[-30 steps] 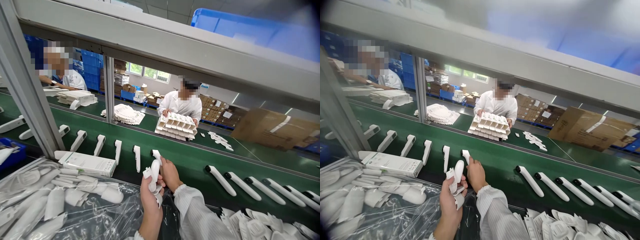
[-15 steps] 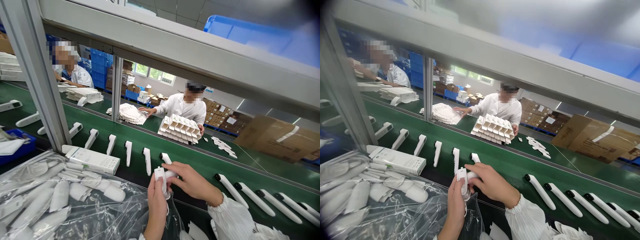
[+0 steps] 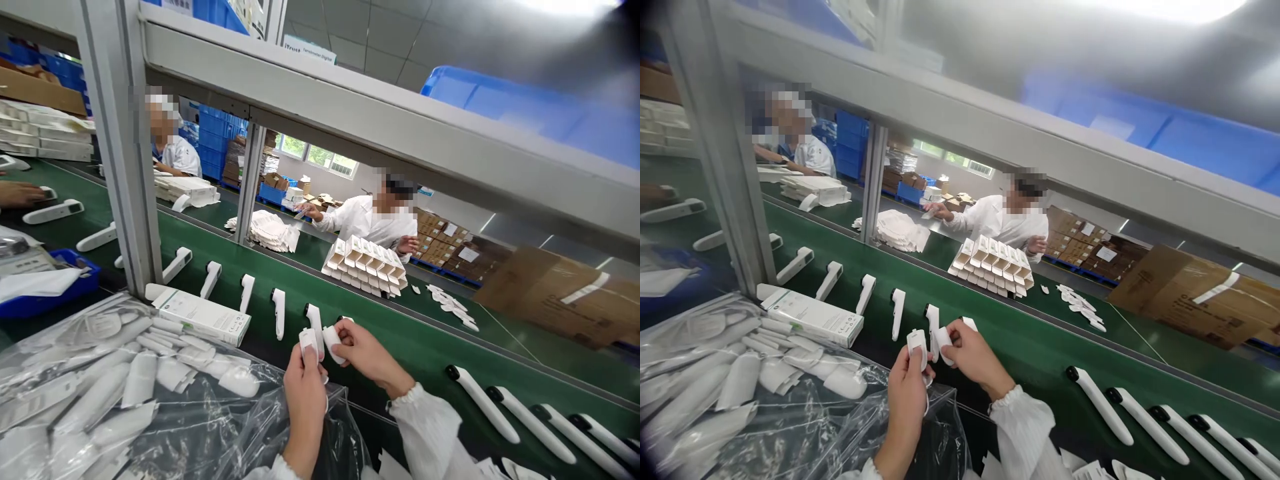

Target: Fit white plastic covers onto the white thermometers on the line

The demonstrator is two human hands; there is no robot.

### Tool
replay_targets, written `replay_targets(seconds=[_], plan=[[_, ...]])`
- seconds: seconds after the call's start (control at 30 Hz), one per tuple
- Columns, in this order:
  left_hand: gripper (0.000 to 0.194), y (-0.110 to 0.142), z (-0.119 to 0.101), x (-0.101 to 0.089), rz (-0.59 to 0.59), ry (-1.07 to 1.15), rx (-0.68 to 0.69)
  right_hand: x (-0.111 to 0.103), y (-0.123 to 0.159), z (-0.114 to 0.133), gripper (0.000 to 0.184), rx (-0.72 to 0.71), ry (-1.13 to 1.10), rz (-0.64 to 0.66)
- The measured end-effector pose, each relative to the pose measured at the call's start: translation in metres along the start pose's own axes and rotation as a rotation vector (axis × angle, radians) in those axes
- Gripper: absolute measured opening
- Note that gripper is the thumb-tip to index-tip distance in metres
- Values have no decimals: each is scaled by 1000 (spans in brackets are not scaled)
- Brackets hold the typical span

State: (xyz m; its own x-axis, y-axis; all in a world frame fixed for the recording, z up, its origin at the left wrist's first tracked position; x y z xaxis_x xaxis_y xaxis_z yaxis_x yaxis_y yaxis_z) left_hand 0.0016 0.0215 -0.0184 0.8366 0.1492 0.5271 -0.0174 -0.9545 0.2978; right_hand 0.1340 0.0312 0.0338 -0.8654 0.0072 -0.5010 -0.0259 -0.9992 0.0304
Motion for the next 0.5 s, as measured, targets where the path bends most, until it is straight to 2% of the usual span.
replay_targets(seconds=[0.07, 0.17, 0.23, 0.37, 0.5], plan=[[30, -6, 1, -1, 20, -27, 15, 14, -6, -16, 31, -5, 75, -29], [52, -10, 4, 1, 55, -58, -4, 31, -10, -31, 56, -64, 349, -91], [60, -10, 5, 3, 74, -54, -29, 37, -9, -37, 64, -49, 502, -130], [58, -6, 2, 7, 109, -8, -72, 40, -7, -40, 69, 47, 721, -170], [49, -3, -1, 11, 161, 49, -133, 35, -10, -41, 61, 86, 846, -182]])
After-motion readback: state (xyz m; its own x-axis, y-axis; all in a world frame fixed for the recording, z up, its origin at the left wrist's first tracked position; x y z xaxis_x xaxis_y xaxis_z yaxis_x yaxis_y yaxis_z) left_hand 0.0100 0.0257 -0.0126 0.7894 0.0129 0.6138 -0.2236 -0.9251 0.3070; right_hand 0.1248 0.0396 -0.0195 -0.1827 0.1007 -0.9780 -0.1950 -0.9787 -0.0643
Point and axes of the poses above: each hand's wrist, its own y-axis away from the middle knuckle, its own x-axis out of the palm, z = x × y, the point moved 2 cm from there along -y, towards the middle knuckle, and after that the axes turned 6 degrees about -x, right-handed, at the moved point
